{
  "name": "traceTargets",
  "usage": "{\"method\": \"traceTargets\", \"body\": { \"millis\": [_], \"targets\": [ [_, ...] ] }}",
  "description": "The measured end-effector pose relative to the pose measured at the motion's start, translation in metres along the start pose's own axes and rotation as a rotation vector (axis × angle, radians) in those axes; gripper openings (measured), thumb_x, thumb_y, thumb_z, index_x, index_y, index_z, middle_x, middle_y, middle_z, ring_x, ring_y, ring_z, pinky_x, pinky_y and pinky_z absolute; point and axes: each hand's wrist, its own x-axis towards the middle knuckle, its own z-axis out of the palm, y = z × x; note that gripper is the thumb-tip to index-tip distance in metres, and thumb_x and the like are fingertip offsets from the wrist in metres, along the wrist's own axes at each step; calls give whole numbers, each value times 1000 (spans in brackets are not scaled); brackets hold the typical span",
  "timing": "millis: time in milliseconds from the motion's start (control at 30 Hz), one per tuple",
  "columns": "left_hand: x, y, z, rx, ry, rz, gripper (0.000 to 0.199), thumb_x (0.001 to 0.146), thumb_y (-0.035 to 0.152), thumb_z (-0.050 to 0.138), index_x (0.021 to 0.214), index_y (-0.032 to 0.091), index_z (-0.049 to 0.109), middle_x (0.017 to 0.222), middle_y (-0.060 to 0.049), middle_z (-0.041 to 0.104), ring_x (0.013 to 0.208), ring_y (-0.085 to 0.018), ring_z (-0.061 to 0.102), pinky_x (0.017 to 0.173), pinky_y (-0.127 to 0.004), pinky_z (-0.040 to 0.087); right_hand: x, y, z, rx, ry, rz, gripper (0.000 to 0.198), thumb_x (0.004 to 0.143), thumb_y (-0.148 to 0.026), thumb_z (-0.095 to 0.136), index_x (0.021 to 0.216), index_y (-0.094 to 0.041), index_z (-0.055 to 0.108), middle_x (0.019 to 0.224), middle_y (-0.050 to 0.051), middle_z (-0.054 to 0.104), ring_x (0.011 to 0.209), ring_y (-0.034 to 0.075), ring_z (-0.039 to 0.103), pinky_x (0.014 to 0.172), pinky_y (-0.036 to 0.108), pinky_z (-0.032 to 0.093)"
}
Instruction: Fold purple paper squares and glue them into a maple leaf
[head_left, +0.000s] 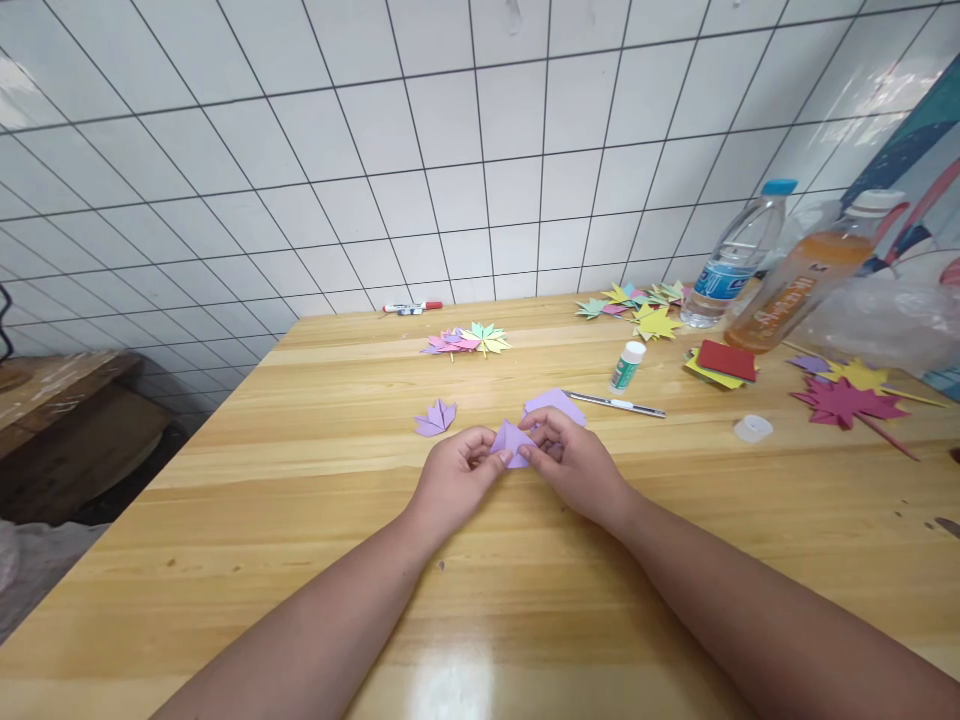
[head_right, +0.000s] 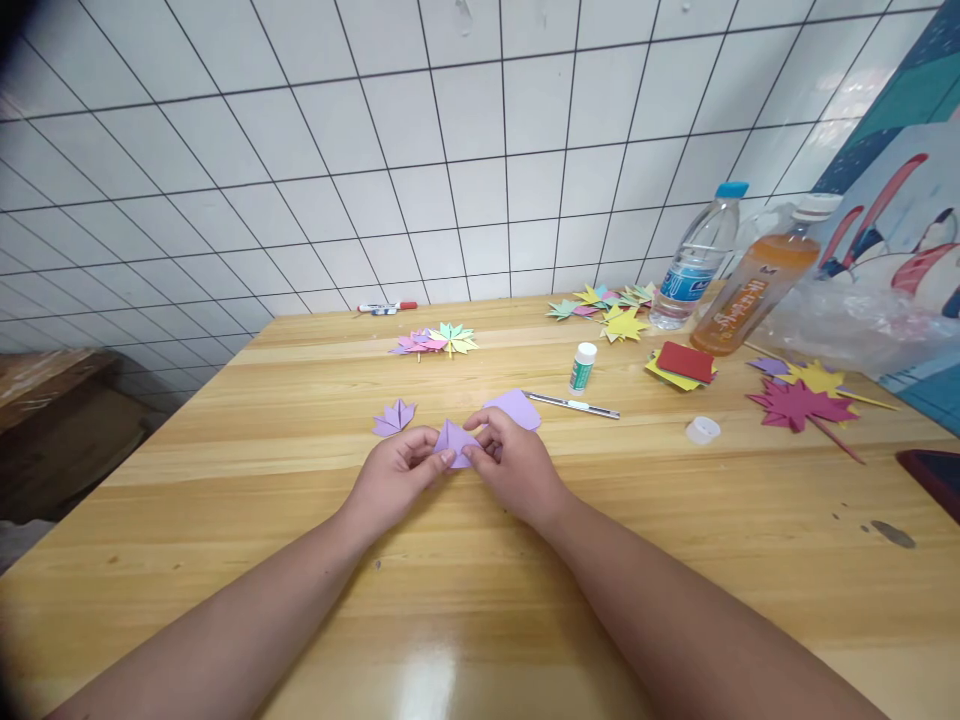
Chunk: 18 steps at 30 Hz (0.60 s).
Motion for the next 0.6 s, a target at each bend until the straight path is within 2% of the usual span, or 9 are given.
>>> {"method": "traceTargets", "body": {
  "millis": [133,267,467,600],
  "targets": [
    [4,1,-3,-209,19,-113,26,68,35,69,79,14,61,64,-1,64,58,-12,59,52,-21,45,-2,-1,-5,-152,83,-209,18,78,-13,50,93,-22,55,84,1,62,72,12,57,61,22,45],
    [6,4,-6,-263,36,-120,27,66,35,71,79,14,63,68,-2,67,59,-11,60,52,-20,45,-1,2,-7,-266,43,-384,34,76,0,44,94,-23,61,97,2,63,89,14,57,71,24,45],
    [6,2,-6,-320,25,-131,32,64,33,73,88,14,62,65,-1,66,59,-12,62,51,-19,44,1,3,-6,-342,72,-430,18,76,-9,58,85,-22,66,86,2,66,81,14,58,73,26,45],
    [5,3,-6,-304,29,-139,42,64,34,74,97,15,57,63,-1,66,58,-14,62,52,-21,45,0,0,-7,-348,90,-461,11,79,-14,59,81,-21,66,82,1,66,78,13,58,71,25,44]
  ]
}}
